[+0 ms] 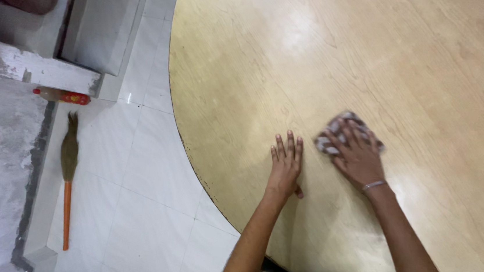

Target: The person wipes a large round wooden table with a striped cloth, moving in circular and back-and-forth motions across the surface. A red spray bottle is visible on the table, but the person does not use it during the clip.

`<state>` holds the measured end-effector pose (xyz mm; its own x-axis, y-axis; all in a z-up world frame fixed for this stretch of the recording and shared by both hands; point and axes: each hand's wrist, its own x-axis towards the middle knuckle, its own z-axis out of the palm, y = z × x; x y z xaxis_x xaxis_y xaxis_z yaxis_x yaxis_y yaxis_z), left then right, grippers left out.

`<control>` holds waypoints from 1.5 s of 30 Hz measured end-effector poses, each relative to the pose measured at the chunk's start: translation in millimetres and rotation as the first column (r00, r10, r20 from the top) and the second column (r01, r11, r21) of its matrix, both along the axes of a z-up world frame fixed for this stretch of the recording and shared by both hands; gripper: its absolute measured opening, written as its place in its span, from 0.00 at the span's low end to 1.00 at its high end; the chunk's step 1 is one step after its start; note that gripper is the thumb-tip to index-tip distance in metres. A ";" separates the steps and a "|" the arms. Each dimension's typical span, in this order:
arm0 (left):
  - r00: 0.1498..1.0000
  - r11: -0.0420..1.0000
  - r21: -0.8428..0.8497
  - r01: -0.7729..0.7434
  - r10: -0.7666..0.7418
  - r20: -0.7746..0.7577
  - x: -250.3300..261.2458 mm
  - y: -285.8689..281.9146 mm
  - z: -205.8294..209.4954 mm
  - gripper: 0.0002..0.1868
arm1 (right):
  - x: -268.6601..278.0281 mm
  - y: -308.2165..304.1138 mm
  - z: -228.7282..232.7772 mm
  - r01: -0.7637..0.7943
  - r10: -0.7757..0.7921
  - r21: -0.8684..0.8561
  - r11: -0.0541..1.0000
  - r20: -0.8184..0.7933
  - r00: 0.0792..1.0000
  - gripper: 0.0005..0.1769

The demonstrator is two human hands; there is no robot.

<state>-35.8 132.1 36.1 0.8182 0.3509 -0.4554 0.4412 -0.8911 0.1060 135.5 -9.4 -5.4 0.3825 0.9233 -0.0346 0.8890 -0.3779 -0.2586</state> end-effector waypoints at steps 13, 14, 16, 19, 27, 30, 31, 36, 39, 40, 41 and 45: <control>0.994 0.998 -0.007 -0.061 0.061 0.086 -7.2 -6.3 -19.6 0.89 | -37.9 36.8 8.6 0.030 -0.041 -0.214 0.976 -0.048 0.998 0.45; 0.994 0.998 -0.004 -0.065 0.066 0.091 -7.4 -6.4 -17.3 0.88 | -52.2 21.2 10.5 -0.002 -0.011 -0.204 0.979 -0.063 0.998 0.46; 0.985 0.997 0.020 -0.075 0.071 0.156 -10.7 -10.4 -8.7 0.88 | -60.9 -14.9 14.0 0.006 -0.021 -0.238 0.971 -0.059 0.998 0.46; 0.970 0.998 0.024 -0.054 0.047 0.238 -19.8 -25.2 2.0 0.81 | -45.5 -84.1 10.8 0.182 -0.191 -0.231 0.956 -0.019 0.981 0.43; 0.813 0.936 -0.164 -0.312 0.352 0.464 -68.8 -79.1 -6.7 0.42 | -89.2 -150.3 -27.9 0.706 -0.705 0.041 0.707 -0.037 0.708 0.51; 0.609 0.730 -0.533 -0.428 0.669 0.426 -105.5 -102.7 -11.5 0.35 | -147.2 -102.6 -32.5 0.611 -0.605 -0.003 0.792 -0.132 0.785 0.56; 0.588 0.718 -0.542 -0.436 0.683 0.433 -114.9 -109.6 -14.2 0.32 | -161.7 -89.4 -30.5 0.508 -0.512 -0.068 0.858 -0.174 0.841 0.55; 0.570 0.763 -0.490 -0.421 0.643 0.511 -139.5 -126.1 -26.9 0.31 | -181.8 -61.1 -24.4 0.082 -0.082 -0.116 0.990 0.012 0.997 0.53; 0.615 0.796 -0.449 -0.406 0.602 0.509 -134.9 -133.2 -30.3 0.34 | -152.7 -78.7 -23.6 -0.096 0.098 -0.034 0.995 0.075 0.992 0.46; 0.641 0.807 -0.440 -0.394 0.584 0.498 -129.8 -134.2 -30.0 0.36 | -141.6 -82.6 -21.5 -0.122 0.127 -0.051 0.991 0.103 0.987 0.45; 0.673 0.817 -0.432 -0.382 0.567 0.475 -128.8 -139.5 -29.2 0.37 | -135.1 -90.8 -19.2 -0.145 0.153 -0.073 0.987 0.120 0.981 0.45; 0.719 0.904 -0.370 -0.215 0.403 0.566 -110.2 -168.8 -32.2 0.44 | -116.0 -111.7 -6.0 -0.179 0.194 -0.226 0.957 0.045 0.980 0.43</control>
